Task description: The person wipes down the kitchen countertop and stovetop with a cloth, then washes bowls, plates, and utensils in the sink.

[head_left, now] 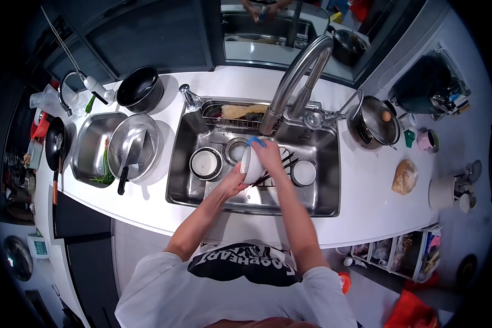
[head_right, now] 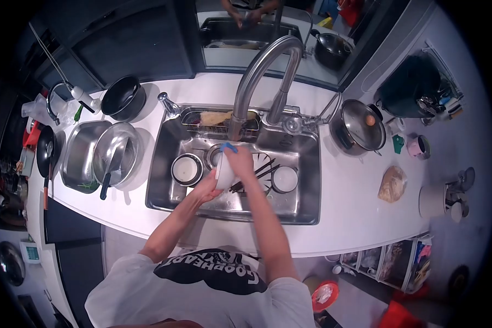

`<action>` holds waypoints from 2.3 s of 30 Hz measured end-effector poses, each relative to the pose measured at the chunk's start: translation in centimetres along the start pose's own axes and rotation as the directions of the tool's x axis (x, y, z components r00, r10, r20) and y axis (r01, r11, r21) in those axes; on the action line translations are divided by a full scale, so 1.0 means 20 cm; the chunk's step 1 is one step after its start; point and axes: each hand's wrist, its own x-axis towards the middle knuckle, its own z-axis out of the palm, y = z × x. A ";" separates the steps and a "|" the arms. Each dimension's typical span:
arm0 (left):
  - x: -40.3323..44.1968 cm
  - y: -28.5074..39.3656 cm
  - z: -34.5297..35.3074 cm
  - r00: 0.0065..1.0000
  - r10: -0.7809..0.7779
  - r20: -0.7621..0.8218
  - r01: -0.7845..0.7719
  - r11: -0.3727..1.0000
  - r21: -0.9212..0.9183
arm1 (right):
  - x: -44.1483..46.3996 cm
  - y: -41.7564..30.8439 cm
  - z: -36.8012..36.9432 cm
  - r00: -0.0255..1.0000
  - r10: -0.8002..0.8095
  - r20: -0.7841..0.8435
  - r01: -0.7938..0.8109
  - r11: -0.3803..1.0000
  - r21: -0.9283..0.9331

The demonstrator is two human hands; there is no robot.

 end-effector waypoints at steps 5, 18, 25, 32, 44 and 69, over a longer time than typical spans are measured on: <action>0.08 -0.08 -0.04 0.993 0.043 0.111 -0.038 0.998 -0.045 | 0.01 0.28 0.01 0.866 0.111 0.487 -0.466 0.534 0.706; 0.28 -0.24 -0.03 0.970 0.096 -0.222 -0.174 0.915 -0.365 | -0.40 0.28 0.33 0.872 -0.247 -0.422 0.404 0.850 0.338; 0.29 -0.22 -0.04 0.996 0.039 -0.085 -0.048 0.993 -0.112 | -0.29 0.25 0.13 0.697 -0.391 -0.602 0.420 0.902 -0.100; 0.32 -0.16 0.20 0.996 0.083 -0.035 -0.074 0.975 0.210 | -0.22 0.43 -0.14 0.895 0.362 -0.260 0.060 0.480 0.875; 0.98 -0.65 0.34 0.934 0.329 -0.143 -0.077 0.574 0.815 | -0.46 0.84 -0.52 0.750 0.455 -0.481 0.061 0.676 0.734; 0.41 -0.16 -0.65 0.600 0.738 -0.309 0.263 0.182 0.947 | -0.15 0.71 -0.18 0.914 0.364 -0.178 -0.104 0.635 0.765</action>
